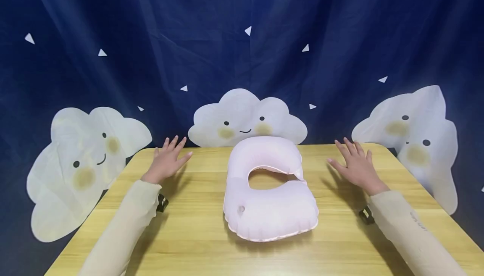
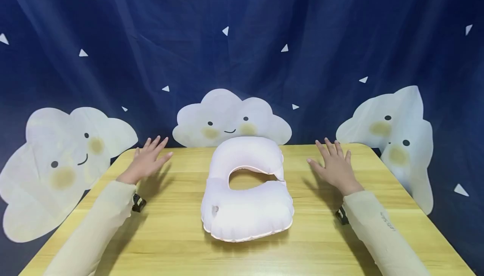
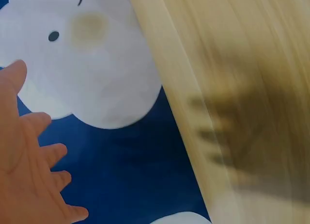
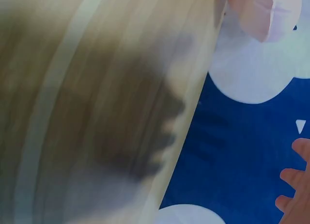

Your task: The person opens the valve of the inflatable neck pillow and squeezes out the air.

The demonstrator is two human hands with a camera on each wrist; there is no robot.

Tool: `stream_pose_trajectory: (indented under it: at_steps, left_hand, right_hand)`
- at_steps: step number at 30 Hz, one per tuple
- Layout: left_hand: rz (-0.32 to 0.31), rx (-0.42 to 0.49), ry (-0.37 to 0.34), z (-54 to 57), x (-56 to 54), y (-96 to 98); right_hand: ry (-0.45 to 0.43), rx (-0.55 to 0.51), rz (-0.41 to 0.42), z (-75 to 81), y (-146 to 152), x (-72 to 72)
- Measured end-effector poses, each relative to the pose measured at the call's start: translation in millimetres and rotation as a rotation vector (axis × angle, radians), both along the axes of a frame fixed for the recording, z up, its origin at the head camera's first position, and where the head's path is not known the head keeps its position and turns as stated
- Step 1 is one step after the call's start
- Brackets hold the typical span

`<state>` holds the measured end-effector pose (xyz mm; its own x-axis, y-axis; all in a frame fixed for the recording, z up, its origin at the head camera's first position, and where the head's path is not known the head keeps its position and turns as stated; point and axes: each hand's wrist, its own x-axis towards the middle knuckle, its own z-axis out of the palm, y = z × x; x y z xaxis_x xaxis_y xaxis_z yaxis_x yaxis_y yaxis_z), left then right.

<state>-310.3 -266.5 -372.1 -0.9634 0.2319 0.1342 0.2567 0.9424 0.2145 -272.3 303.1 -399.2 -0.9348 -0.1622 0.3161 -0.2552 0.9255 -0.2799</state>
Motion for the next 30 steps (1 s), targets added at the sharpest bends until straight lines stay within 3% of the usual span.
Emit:
stream_pose_trajectory:
  at_steps: [13,18,25,30]
  left_hand:
    - [-0.174,0.100,0.106,2.0,21.5,33.1]
    - [-0.260,0.153,0.106,1.3,30.4,42.9]
    - [-0.433,0.300,0.078,-2.0,40.4,55.2]
    - [-0.499,0.406,0.034,-2.6,45.0,62.2]
  right_hand:
    - [0.046,-0.038,0.102,5.7,-28.4,10.4]
    - [0.100,-0.068,0.173,9.2,-44.4,18.5]
    - [0.184,-0.088,0.271,16.9,-69.6,31.2]
    - [0.224,-0.072,0.339,22.9,-86.3,41.4]
